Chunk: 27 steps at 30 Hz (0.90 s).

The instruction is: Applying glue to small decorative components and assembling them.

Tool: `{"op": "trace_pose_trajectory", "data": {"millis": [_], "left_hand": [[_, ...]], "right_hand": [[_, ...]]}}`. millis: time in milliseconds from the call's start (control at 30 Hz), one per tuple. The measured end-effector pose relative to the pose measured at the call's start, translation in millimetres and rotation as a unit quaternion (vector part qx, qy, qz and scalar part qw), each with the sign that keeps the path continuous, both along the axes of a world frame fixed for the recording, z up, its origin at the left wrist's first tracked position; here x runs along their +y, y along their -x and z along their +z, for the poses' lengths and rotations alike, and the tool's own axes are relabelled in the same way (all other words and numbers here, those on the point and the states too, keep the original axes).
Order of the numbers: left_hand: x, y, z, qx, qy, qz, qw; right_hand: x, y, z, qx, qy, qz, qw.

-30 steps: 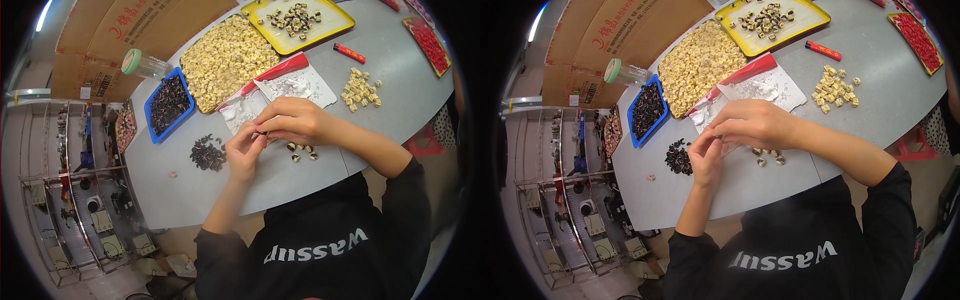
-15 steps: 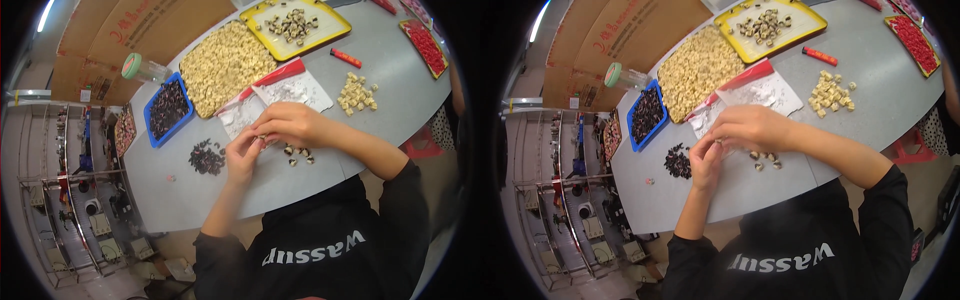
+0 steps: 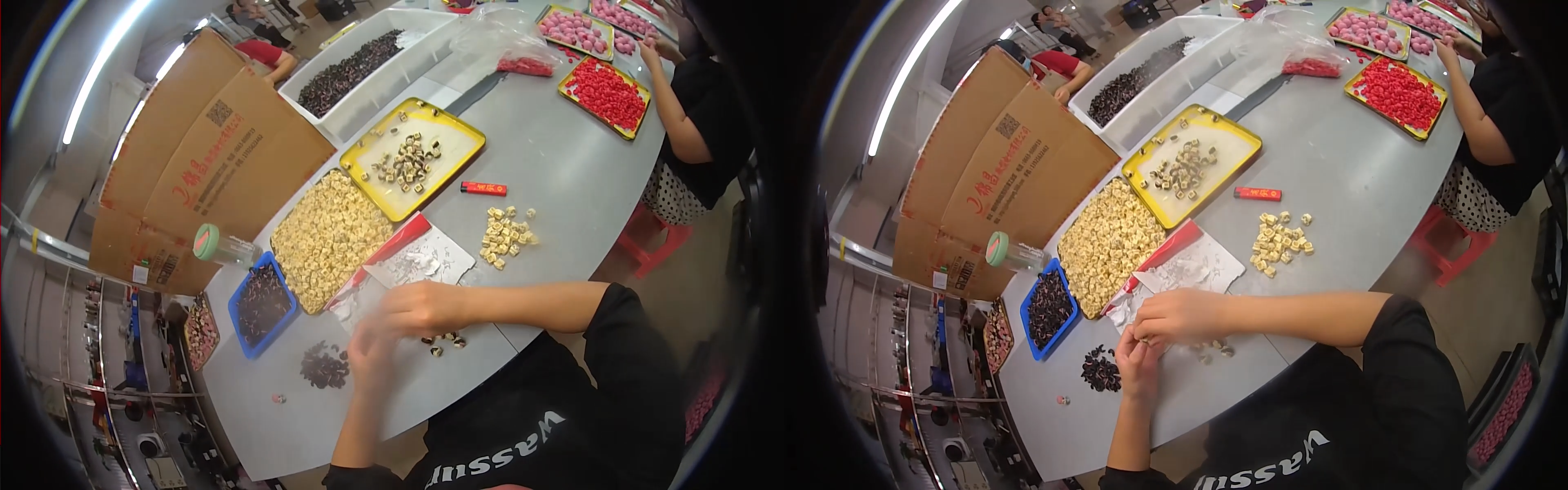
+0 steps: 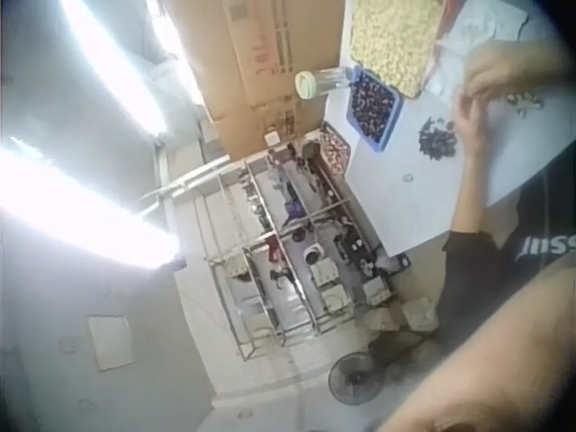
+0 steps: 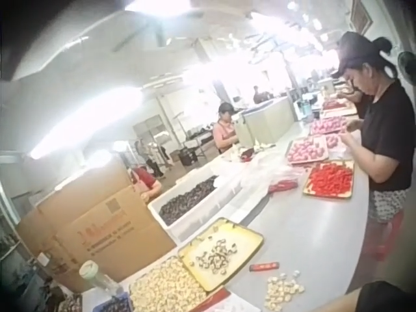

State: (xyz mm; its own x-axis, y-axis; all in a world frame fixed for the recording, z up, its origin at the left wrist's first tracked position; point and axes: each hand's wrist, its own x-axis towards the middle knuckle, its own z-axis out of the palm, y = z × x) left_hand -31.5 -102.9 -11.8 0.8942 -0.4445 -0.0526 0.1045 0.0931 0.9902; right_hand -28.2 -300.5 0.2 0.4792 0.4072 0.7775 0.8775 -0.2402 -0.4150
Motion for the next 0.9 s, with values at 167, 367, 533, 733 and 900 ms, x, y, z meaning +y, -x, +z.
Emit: {"op": "trace_pose_trajectory", "data": {"millis": [167,367,533,733,900], "left_hand": [[-7.8,2.4,1.5,-0.005,0.045,0.006,0.999],[-4.4,3.4,1.8,0.039,0.091,-0.007,0.995],[-1.5,3.0,-1.6,0.042,0.097,-0.025,0.994],[1.0,3.4,-5.9,0.041,0.091,-0.061,0.993],[0.9,5.6,-7.1,0.028,0.116,-0.078,0.99]], "right_hand": [[0.2,1.6,4.1,0.014,0.014,0.019,1.0],[1.8,-1.0,4.1,-0.01,0.001,0.025,1.0],[5.6,0.0,5.9,-0.017,0.005,0.025,1.0],[8.3,4.2,11.9,0.004,0.023,0.023,0.999],[10.5,3.8,10.0,0.004,0.035,0.022,0.999]]}}
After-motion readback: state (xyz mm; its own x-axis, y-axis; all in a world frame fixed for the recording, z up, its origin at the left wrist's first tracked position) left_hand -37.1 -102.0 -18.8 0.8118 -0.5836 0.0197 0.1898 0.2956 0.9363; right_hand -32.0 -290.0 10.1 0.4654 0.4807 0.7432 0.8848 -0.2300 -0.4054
